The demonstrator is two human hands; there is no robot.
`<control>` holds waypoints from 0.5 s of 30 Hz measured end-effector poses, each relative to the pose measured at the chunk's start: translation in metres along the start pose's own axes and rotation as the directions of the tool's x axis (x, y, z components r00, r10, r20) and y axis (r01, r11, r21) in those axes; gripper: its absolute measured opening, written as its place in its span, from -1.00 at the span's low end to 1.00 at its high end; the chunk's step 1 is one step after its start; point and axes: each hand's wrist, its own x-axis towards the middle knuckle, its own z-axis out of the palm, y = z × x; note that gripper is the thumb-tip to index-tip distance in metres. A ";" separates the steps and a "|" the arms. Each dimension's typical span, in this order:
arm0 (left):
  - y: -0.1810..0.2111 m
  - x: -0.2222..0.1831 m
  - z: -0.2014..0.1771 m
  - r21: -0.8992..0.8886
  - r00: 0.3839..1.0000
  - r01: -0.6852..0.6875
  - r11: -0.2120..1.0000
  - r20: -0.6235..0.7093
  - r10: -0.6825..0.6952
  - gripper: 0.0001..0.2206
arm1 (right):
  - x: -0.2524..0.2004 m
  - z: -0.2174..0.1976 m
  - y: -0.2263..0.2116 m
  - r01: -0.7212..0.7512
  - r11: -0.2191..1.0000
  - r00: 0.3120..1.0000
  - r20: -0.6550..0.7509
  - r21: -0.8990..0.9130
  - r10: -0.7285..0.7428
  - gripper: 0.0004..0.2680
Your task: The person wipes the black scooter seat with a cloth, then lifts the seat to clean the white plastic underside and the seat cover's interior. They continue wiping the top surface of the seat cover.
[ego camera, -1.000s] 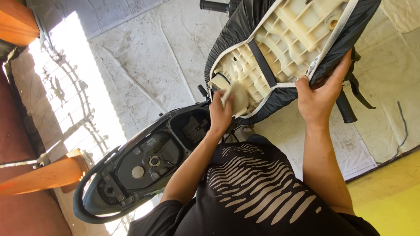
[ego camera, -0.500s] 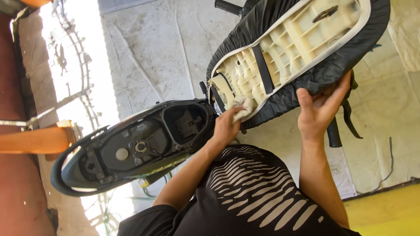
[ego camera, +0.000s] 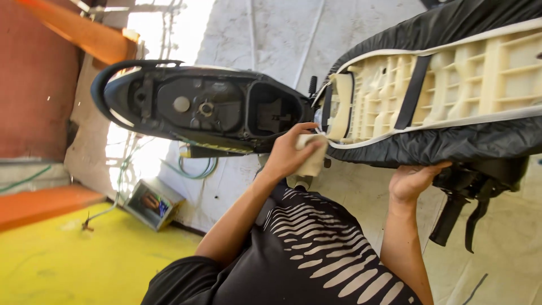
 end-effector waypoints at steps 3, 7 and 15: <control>0.035 -0.006 -0.003 -0.047 0.992 -0.122 0.991 0.005 0.122 -0.51 | 0.001 0.008 0.004 0.121 0.992 0.984 0.127 0.026 -0.123 -0.63; 0.046 -0.021 -0.027 -0.060 0.989 -0.136 0.989 -0.071 0.132 -0.43 | 0.005 0.044 -0.011 0.169 0.985 0.964 0.215 -0.035 -0.158 -0.54; 0.049 -0.051 -0.128 -0.173 0.886 -0.366 0.915 -0.365 0.285 -0.48 | -0.014 0.170 -0.049 0.420 0.848 0.842 0.487 -0.323 -0.231 -0.08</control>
